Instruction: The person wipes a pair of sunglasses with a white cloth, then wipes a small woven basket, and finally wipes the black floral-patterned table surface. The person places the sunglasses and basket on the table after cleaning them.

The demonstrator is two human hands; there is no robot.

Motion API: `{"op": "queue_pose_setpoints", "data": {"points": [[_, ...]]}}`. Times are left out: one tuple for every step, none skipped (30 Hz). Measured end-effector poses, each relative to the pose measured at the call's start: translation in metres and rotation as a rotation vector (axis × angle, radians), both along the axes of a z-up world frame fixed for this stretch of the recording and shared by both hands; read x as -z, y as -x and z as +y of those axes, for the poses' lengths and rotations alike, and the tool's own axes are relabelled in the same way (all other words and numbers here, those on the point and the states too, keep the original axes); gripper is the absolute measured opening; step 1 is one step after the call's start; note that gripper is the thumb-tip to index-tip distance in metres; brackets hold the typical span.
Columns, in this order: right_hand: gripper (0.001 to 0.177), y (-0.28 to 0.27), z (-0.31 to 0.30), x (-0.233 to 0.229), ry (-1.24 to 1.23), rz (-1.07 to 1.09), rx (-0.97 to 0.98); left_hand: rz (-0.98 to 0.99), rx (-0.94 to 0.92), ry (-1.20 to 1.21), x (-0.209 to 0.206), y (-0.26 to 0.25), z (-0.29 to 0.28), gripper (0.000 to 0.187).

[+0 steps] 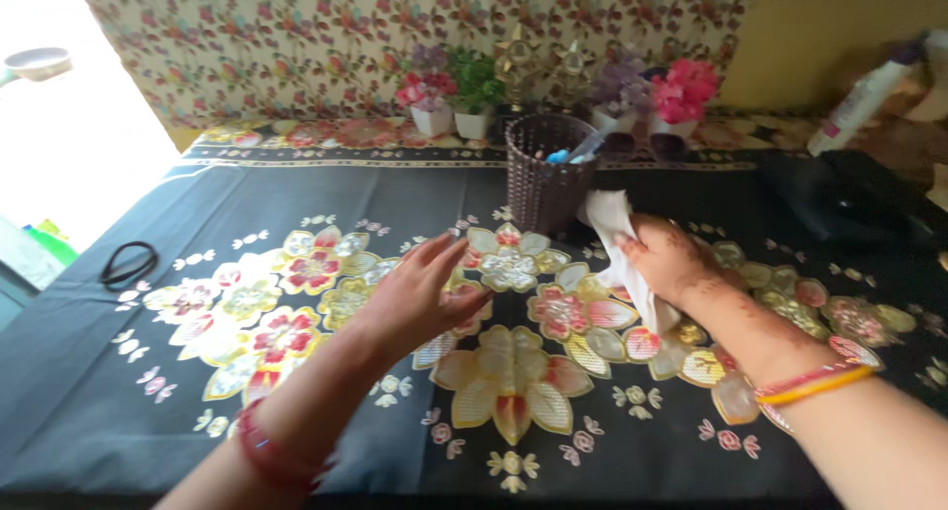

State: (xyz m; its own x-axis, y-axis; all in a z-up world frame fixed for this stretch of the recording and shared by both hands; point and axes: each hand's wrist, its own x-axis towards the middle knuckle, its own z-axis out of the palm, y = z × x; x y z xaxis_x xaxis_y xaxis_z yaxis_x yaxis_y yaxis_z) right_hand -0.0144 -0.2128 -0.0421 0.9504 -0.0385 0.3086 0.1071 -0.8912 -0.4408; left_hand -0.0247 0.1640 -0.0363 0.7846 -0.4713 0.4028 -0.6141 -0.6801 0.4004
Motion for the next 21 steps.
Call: {"op": "queue_pose_setpoints", "data": {"points": [[0.03, 0.001, 0.005, -0.003, 0.103, 0.004, -0.011, 0.022, -0.038, -0.115, 0.002, 0.004, 0.02, 0.081], [0.031, 0.005, 0.01, -0.006, 0.207, 0.008, -0.022, 0.065, -0.086, -0.191, 0.003, 0.006, 0.039, 0.081], [0.033, 0.008, 0.018, -0.01, 0.311, 0.012, -0.033, 0.109, -0.134, -0.266, 0.004, 0.007, 0.057, 0.081], [0.03, 0.015, 0.027, -0.013, 0.278, -0.033, -0.09, 0.152, -0.183, -0.338, 0.005, 0.009, 0.073, 0.081], [0.032, 0.025, 0.035, -0.016, 0.244, -0.078, -0.147, 0.108, -0.172, -0.373, 0.007, 0.011, 0.089, 0.082], [0.037, 0.034, 0.045, -0.019, 0.207, -0.118, -0.205, 0.068, -0.161, -0.409, 0.009, 0.015, 0.105, 0.082], [0.046, 0.041, 0.056, -0.023, 0.254, -0.13, -0.246, 0.028, -0.151, -0.446, 0.011, 0.018, 0.116, 0.082], [0.055, 0.048, 0.067, -0.025, 0.3, -0.14, -0.286, 0.068, -0.185, -0.445, 0.013, 0.02, 0.123, 0.083], [0.065, 0.052, 0.079, -0.028, 0.345, -0.15, -0.327, 0.108, -0.219, -0.443, 0.015, 0.023, 0.131, 0.083], [0.065, 0.055, 0.092, -0.028, 0.404, -0.114, -0.347, 0.147, -0.253, -0.44, 0.016, 0.026, 0.139, 0.083], [0.066, 0.059, 0.106, -0.027, 0.463, -0.078, -0.368, 0.129, -0.262, -0.457, 0.017, 0.029, 0.145, 0.082], [0.067, 0.061, 0.119, -0.027, 0.523, -0.042, -0.387, 0.111, -0.272, -0.473, 0.018, 0.033, 0.15, 0.082], [0.062, 0.061, 0.131, -0.027, 0.532, -0.066, -0.421, 0.093, -0.281, -0.49, 0.017, 0.035, 0.155, 0.081], [0.057, 0.061, 0.143, -0.027, 0.539, -0.088, -0.455, 0.093, -0.267, -0.46, 0.017, 0.036, 0.161, 0.081], [0.053, 0.063, 0.154, -0.026, 0.547, -0.109, -0.49, 0.093, -0.253, -0.43, 0.017, 0.037, 0.166, 0.081], [0.054, 0.067, 0.166, -0.025, 0.544, -0.096, -0.528, 0.091, -0.242, -0.4, 0.015, 0.038, 0.171, 0.081], [0.054, 0.073, 0.178, -0.022, 0.542, -0.084, -0.567, 0.095, -0.253, -0.396, 0.014, 0.041, 0.175, 0.08], [0.055, 0.079, 0.19, -0.022, 0.538, -0.072, -0.604, 0.097, -0.264, -0.394, 0.012, 0.043, 0.179, 0.079], [0.057, 0.084, 0.2, -0.022, 0.516, -0.061, -0.663, 0.1, -0.275, -0.391, 0.011, 0.044, 0.181, 0.079], [0.058, 0.089, 0.209, -0.023, 0.491, -0.049, -0.721, 0.071, -0.271, -0.369, 0.011, 0.046, 0.182, 0.076], [0.06, 0.093, 0.216, -0.024, 0.466, -0.037, -0.779, 0.043, -0.267, -0.347, 0.011, 0.048, 0.182, 0.074]]}}
